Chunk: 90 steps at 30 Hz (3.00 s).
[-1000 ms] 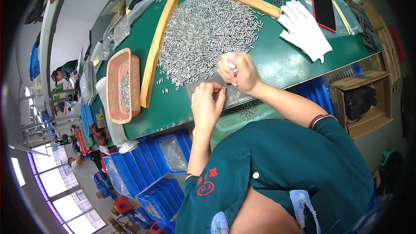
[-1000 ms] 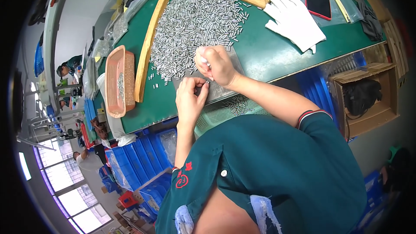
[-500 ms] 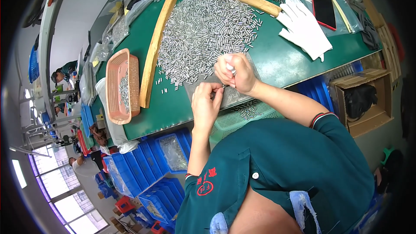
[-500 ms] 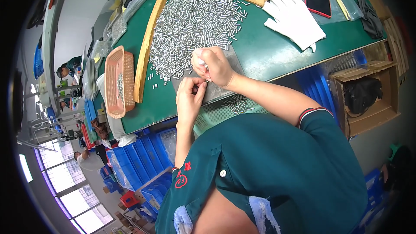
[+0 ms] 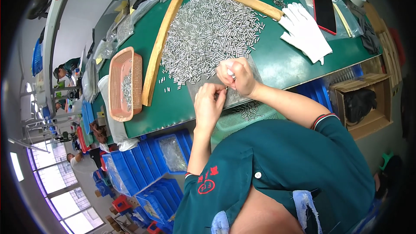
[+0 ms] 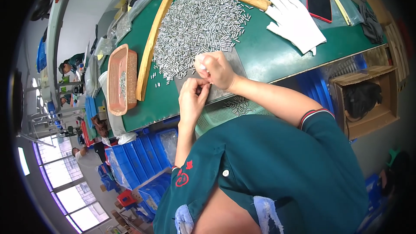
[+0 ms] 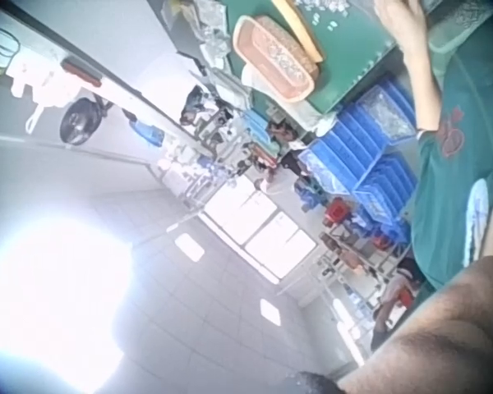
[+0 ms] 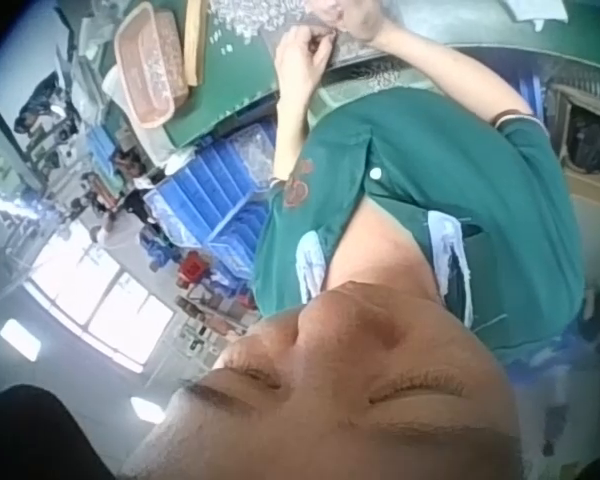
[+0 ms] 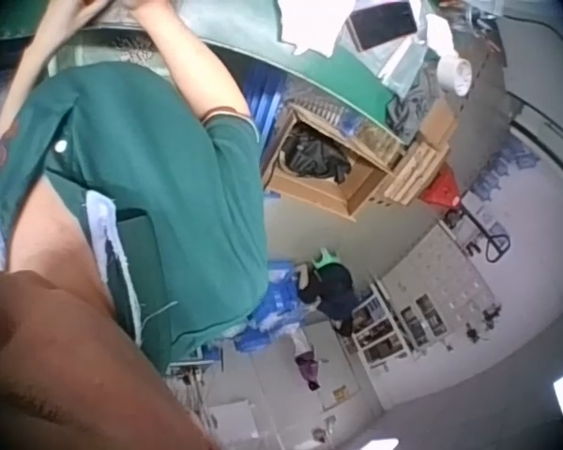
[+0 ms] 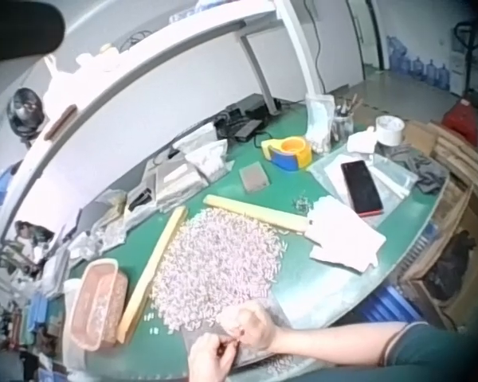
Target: The person assembles small metal pins into a component housing by hand at a workbench.
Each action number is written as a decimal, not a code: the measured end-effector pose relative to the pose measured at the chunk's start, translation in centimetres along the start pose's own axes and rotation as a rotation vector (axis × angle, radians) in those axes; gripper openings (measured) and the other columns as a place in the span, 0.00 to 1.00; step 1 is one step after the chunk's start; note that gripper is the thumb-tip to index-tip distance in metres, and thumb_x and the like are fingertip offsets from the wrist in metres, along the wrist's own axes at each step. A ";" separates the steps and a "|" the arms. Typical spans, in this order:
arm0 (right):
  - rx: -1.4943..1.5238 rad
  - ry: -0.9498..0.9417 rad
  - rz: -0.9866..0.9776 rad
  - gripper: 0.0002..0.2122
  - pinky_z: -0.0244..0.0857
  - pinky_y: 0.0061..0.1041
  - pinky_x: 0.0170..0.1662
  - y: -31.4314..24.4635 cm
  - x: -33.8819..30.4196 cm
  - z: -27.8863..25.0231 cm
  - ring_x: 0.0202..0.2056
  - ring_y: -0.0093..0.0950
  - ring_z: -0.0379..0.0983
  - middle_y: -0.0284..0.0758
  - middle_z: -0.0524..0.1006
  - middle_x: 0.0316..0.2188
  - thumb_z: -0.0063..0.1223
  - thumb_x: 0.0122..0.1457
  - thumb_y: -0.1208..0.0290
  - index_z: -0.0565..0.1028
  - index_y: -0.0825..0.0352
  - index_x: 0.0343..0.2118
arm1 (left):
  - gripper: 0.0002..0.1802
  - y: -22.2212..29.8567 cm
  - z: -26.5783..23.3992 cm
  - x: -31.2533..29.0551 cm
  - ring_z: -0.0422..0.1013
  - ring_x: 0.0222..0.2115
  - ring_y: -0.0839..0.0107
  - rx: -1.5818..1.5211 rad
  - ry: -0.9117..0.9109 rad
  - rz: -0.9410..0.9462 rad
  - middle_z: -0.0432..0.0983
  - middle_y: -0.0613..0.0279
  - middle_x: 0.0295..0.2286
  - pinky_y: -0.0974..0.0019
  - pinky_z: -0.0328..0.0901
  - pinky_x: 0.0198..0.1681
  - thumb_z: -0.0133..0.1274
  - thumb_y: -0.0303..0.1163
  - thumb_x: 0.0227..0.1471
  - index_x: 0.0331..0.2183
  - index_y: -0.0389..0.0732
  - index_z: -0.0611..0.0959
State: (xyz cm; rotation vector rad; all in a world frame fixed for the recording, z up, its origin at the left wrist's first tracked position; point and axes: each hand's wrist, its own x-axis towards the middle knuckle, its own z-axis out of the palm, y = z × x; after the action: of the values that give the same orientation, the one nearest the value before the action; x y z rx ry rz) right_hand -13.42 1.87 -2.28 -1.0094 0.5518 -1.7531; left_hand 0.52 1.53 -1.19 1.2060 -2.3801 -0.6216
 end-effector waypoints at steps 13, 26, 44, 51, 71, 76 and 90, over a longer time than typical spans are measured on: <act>0.163 0.120 0.138 0.19 0.42 0.17 0.12 -0.4 0.2 0.1 0.08 0.17 0.47 0.28 0.55 0.06 0.30 0.57 0.64 0.56 0.64 0.10 | 0.08 -2.2 -1.6 2.2 0.68 0.28 0.63 0.248 0.105 -0.082 0.70 0.61 0.25 0.63 0.61 0.33 0.55 0.31 0.43 0.30 0.43 0.77; 0.181 0.149 0.127 0.19 0.42 0.17 0.12 -0.7 0.3 0.0 0.08 0.16 0.47 0.28 0.55 0.06 0.31 0.56 0.64 0.56 0.64 0.10 | 0.05 0.1 -0.1 0.7 0.65 0.25 0.64 0.153 0.002 0.057 0.68 0.63 0.21 0.63 0.59 0.30 0.55 0.28 0.41 0.23 0.41 0.75; 0.020 0.024 -0.013 0.19 0.41 0.17 0.13 0.2 0.1 -0.2 0.08 0.16 0.47 0.29 0.56 0.06 0.31 0.56 0.64 0.56 0.64 0.09 | 0.06 -0.3 0.3 0.6 0.65 0.25 0.65 0.102 0.033 0.084 0.68 0.64 0.21 0.64 0.58 0.29 0.56 0.28 0.40 0.23 0.41 0.74; 0.150 0.165 0.057 0.19 0.41 0.18 0.12 -0.5 0.3 -0.5 0.08 0.17 0.46 0.28 0.54 0.06 0.30 0.56 0.64 0.56 0.64 0.10 | 0.06 0.2 -0.1 0.9 0.66 0.27 0.65 0.125 0.021 0.063 0.69 0.64 0.23 0.65 0.58 0.30 0.55 0.28 0.41 0.27 0.43 0.77; 0.185 0.105 0.141 0.18 0.42 0.17 0.13 -0.7 0.2 -0.3 0.08 0.16 0.47 0.29 0.56 0.06 0.31 0.56 0.64 0.57 0.64 0.10 | 0.06 0.0 0.1 0.3 0.65 0.22 0.68 0.052 0.001 0.017 0.67 0.62 0.22 0.66 0.61 0.27 0.56 0.27 0.42 0.25 0.39 0.75; 0.193 0.106 0.146 0.19 0.42 0.17 0.12 -0.7 0.1 -0.2 0.08 0.16 0.47 0.29 0.56 0.06 0.32 0.56 0.64 0.56 0.64 0.09 | 0.05 0.0 0.2 0.2 0.66 0.23 0.66 -0.007 -0.006 -0.025 0.68 0.62 0.22 0.64 0.61 0.29 0.55 0.26 0.42 0.24 0.40 0.74; -0.030 -0.023 -0.011 0.19 0.42 0.17 0.13 0.2 -0.3 0.0 0.09 0.16 0.48 0.28 0.56 0.06 0.31 0.56 0.64 0.56 0.64 0.09 | 0.05 -0.2 0.3 0.2 0.66 0.23 0.65 -0.012 0.018 -0.001 0.67 0.61 0.21 0.64 0.61 0.29 0.55 0.26 0.41 0.24 0.40 0.74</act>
State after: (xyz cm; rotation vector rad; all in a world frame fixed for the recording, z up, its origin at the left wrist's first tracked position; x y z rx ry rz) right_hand -13.24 2.06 -2.54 -1.0541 0.5604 -1.7450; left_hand 0.38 1.34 -1.58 1.2026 -2.3584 -0.6217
